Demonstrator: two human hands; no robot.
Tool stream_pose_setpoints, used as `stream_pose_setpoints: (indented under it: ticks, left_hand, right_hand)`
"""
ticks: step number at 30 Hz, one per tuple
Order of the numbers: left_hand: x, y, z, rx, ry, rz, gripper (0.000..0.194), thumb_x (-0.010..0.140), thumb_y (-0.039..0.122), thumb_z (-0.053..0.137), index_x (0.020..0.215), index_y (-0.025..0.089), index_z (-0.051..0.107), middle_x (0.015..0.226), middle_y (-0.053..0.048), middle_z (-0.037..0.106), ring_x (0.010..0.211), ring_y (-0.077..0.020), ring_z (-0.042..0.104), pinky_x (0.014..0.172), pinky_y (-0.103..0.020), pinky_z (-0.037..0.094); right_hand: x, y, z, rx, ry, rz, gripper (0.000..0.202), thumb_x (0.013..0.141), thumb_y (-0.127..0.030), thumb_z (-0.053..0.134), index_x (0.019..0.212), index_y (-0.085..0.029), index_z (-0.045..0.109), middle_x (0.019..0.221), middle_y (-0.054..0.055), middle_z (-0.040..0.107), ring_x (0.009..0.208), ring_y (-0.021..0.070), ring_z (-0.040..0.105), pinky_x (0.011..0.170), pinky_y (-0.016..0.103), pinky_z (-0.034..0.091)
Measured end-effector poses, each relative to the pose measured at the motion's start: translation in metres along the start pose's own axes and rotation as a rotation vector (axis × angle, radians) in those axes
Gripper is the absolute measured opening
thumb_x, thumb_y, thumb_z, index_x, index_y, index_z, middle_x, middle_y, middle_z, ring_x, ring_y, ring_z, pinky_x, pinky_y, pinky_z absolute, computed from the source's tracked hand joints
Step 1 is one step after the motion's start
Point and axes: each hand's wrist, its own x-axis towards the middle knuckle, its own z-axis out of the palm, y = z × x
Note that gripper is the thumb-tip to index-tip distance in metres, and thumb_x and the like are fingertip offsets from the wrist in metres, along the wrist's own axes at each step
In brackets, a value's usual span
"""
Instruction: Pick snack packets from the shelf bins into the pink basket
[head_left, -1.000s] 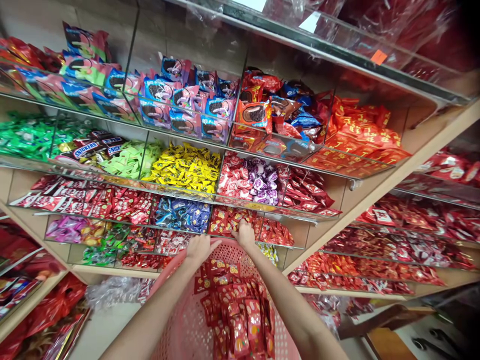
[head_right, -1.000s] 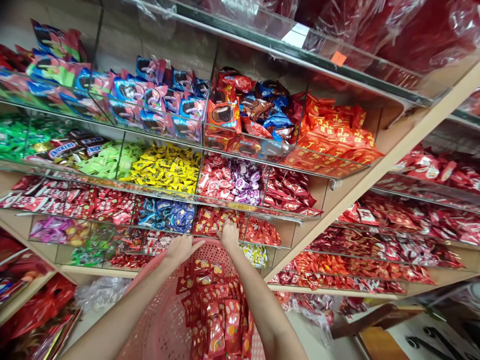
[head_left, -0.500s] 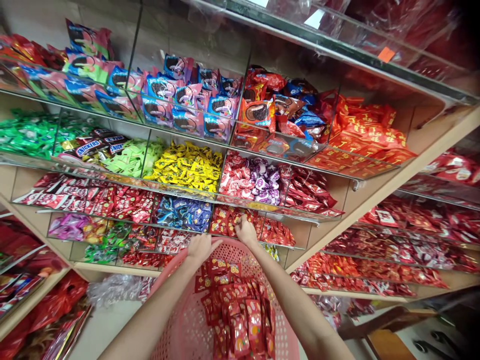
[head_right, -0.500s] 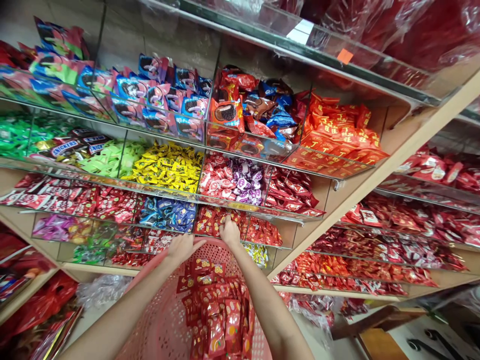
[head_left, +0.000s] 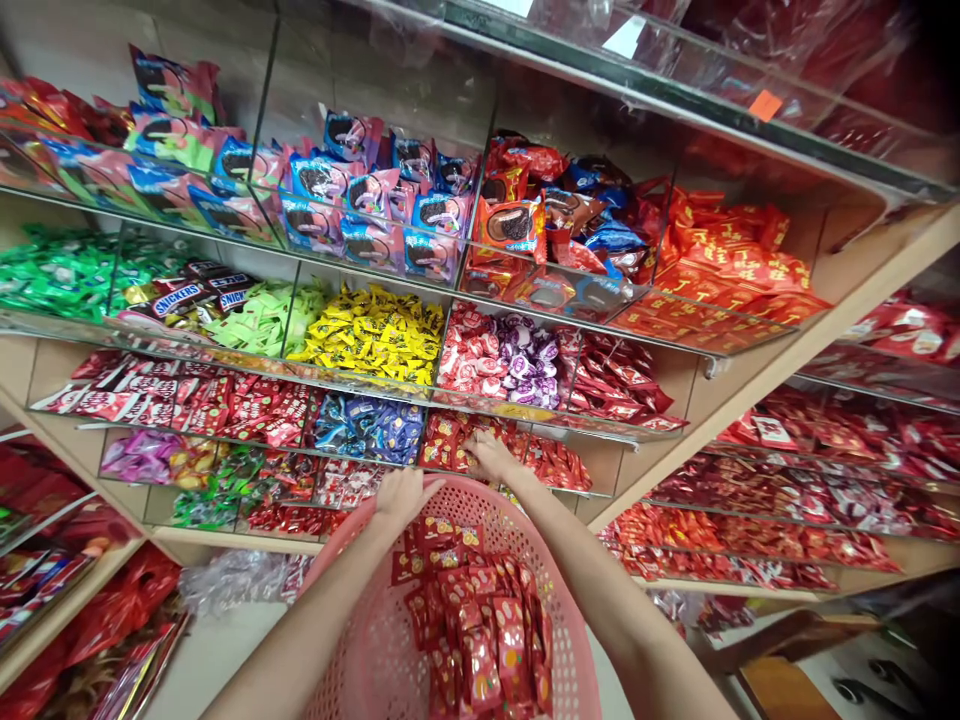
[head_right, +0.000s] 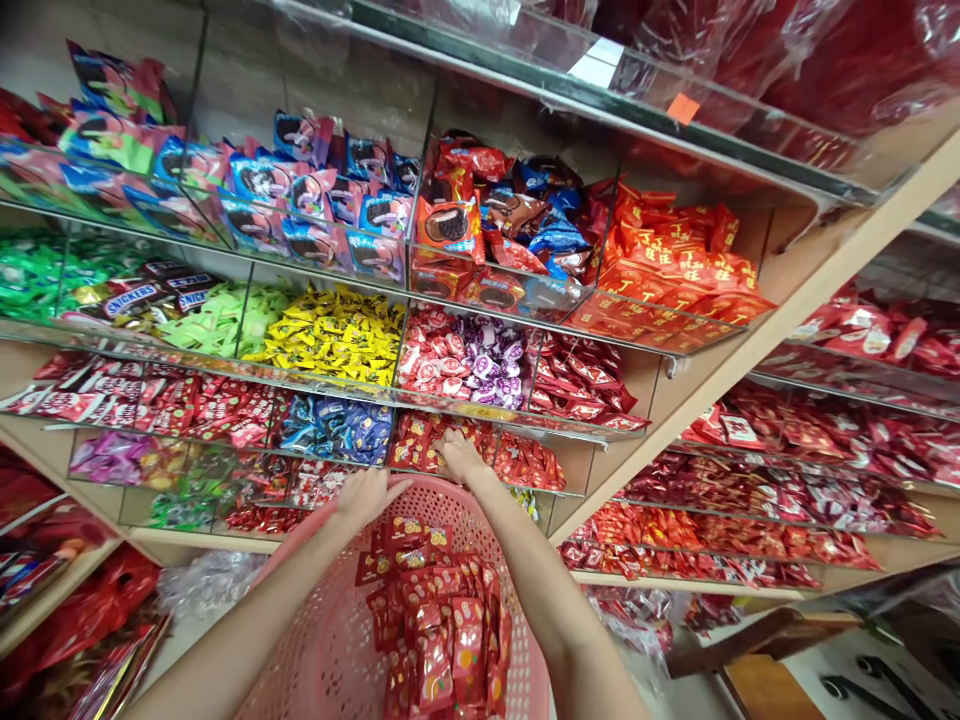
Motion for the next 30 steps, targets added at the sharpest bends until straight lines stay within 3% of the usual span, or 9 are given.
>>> stream_pose_setpoints:
  ticks: [6, 12, 17, 20, 22, 25, 27, 30]
  left_hand:
    - [-0.002, 0.003, -0.006, -0.01, -0.028, -0.024, 0.073, 0.074, 0.063, 0.013, 0.084, 0.01, 0.062, 0.083, -0.016, 0.061, 0.082, -0.0268, 0.056, 0.071, -0.034, 0.039]
    - [-0.002, 0.002, -0.005, -0.002, -0.012, -0.013, 0.073, 0.073, 0.064, 0.013, 0.083, 0.01, 0.062, 0.081, -0.015, 0.061, 0.079, -0.0272, 0.056, 0.068, -0.035, 0.039]
    - [-0.002, 0.003, -0.005, 0.001, -0.012, -0.026, 0.072, 0.074, 0.063, 0.015, 0.083, 0.01, 0.062, 0.082, -0.016, 0.061, 0.08, -0.027, 0.056, 0.069, -0.035, 0.039]
    - [-0.001, 0.003, -0.004, 0.001, -0.014, -0.026, 0.071, 0.073, 0.064, 0.016, 0.083, 0.01, 0.062, 0.082, -0.016, 0.061, 0.08, -0.0265, 0.056, 0.069, -0.034, 0.039]
    - [0.0, 0.002, -0.002, 0.0, -0.013, -0.016, 0.071, 0.073, 0.064, 0.017, 0.082, 0.01, 0.062, 0.082, -0.016, 0.061, 0.08, -0.0264, 0.056, 0.069, -0.034, 0.039]
    - [0.0, 0.001, 0.001, -0.004, -0.008, -0.01, 0.072, 0.073, 0.065, 0.016, 0.083, 0.011, 0.063, 0.082, -0.017, 0.061, 0.079, -0.0261, 0.056, 0.069, -0.034, 0.039]
    - [0.0, 0.001, 0.002, -0.005, -0.002, -0.018, 0.073, 0.073, 0.065, 0.015, 0.083, 0.01, 0.062, 0.08, -0.016, 0.061, 0.079, -0.0263, 0.056, 0.068, -0.034, 0.039]
    - [-0.001, 0.001, 0.002, 0.001, 0.006, -0.01, 0.074, 0.073, 0.065, 0.014, 0.083, 0.01, 0.062, 0.08, -0.016, 0.061, 0.079, -0.0267, 0.057, 0.068, -0.034, 0.039]
  right_hand:
    - [-0.006, -0.005, 0.003, -0.027, 0.148, -0.016, 0.03, 0.067, -0.034, 0.06, 0.091, -0.019, 0.051, 0.098, 0.005, 0.046, 0.089, 0.0183, 0.037, 0.073, 0.03, 0.027]
    - [-0.013, -0.008, 0.009, 0.092, 0.192, -0.018, 0.02, 0.072, -0.03, 0.055, 0.088, -0.02, 0.047, 0.089, 0.002, 0.056, 0.087, 0.0176, 0.04, 0.074, 0.032, 0.024]
    - [-0.015, -0.012, 0.001, 0.28, 0.33, 0.062, 0.016, 0.077, -0.034, 0.048, 0.087, -0.022, 0.048, 0.083, 0.0, 0.056, 0.084, 0.0158, 0.044, 0.077, 0.033, 0.026]
    - [-0.02, -0.015, -0.01, 0.514, 0.396, 0.067, 0.023, 0.076, -0.04, 0.047, 0.088, -0.02, 0.047, 0.082, 0.0, 0.054, 0.078, 0.013, 0.046, 0.073, 0.028, 0.033]
    - [-0.028, -0.018, -0.013, 0.73, 0.332, 0.032, 0.028, 0.074, -0.043, 0.048, 0.088, -0.018, 0.047, 0.079, 0.0, 0.052, 0.071, 0.0109, 0.047, 0.066, 0.024, 0.036]
    - [-0.047, -0.022, -0.005, 0.942, 0.085, -0.021, 0.031, 0.07, -0.045, 0.052, 0.083, -0.017, 0.049, 0.069, -0.002, 0.051, 0.061, 0.0093, 0.047, 0.056, 0.021, 0.037]
    - [-0.061, -0.022, 0.009, 0.96, -0.077, -0.032, 0.029, 0.07, -0.044, 0.053, 0.08, -0.017, 0.051, 0.064, -0.003, 0.051, 0.056, 0.0088, 0.046, 0.053, 0.021, 0.037]
    - [-0.075, -0.019, 0.033, 0.876, -0.173, -0.033, 0.025, 0.073, -0.04, 0.05, 0.078, -0.016, 0.056, 0.067, -0.002, 0.055, 0.059, 0.0098, 0.048, 0.057, 0.022, 0.039]
